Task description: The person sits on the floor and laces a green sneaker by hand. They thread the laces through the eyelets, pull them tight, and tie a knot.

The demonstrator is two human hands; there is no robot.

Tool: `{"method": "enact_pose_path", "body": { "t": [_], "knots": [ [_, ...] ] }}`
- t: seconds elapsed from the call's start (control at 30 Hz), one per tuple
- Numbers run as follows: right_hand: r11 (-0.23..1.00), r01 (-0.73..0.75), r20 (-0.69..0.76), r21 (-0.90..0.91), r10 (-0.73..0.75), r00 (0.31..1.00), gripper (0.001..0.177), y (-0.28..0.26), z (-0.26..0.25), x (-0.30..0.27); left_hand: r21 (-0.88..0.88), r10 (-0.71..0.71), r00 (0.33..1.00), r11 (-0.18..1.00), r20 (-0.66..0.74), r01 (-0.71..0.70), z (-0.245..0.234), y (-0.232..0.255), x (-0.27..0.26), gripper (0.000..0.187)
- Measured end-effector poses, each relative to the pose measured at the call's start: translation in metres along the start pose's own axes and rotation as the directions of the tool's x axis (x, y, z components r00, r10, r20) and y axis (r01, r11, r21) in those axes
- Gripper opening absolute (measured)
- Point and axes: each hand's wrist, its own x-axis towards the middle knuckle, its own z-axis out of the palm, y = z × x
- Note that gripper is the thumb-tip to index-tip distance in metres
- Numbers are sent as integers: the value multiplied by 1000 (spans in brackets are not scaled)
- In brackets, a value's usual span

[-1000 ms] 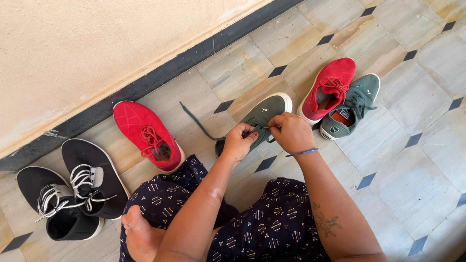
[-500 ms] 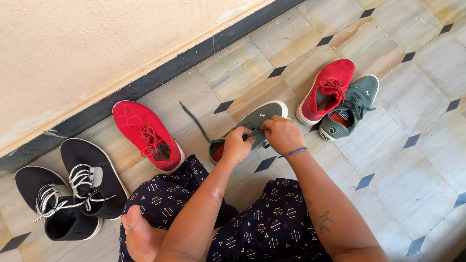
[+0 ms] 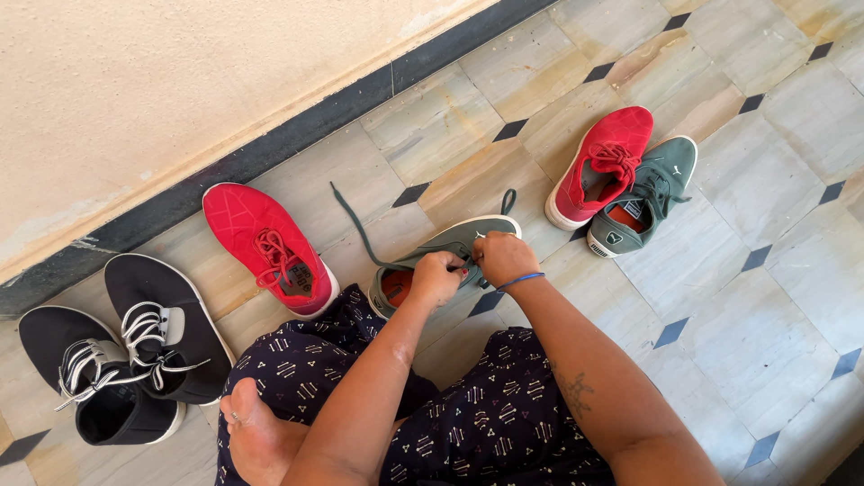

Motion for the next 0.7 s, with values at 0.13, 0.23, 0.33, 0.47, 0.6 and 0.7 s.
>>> {"method": "enact_pose_path", "body": {
  "t": [0.13, 0.23, 0.33, 0.47, 0.6, 0.7],
  "knots": [
    [993, -102, 97, 62, 96, 991, 13, 5, 12, 5, -162, -35, 998, 986, 43, 42, 13, -22, 15, 20],
    [990, -99, 56, 101, 93, 994, 20, 5, 17, 7, -290, 2, 1000, 957, -21, -8, 19, -33, 22, 26],
    [990, -101, 58, 104, 95, 994, 16, 2, 16, 7, -185, -24, 998, 983, -51, 14, 19, -35, 15, 27],
    [983, -138, 71, 122, 130, 989, 14, 3, 12, 5, -245, -18, 998, 970, -59, 3, 18, -30, 9, 26],
    [970, -175, 82, 170, 163, 983, 17, 4, 7, 7, -430, -25, 1000, 903, 11, 28, 19, -32, 12, 23],
    [962, -199, 93, 186, 185, 978, 19, 5, 5, 8, -468, 8, 1000, 884, 28, 6, 21, -35, 15, 25]
  ]
}}
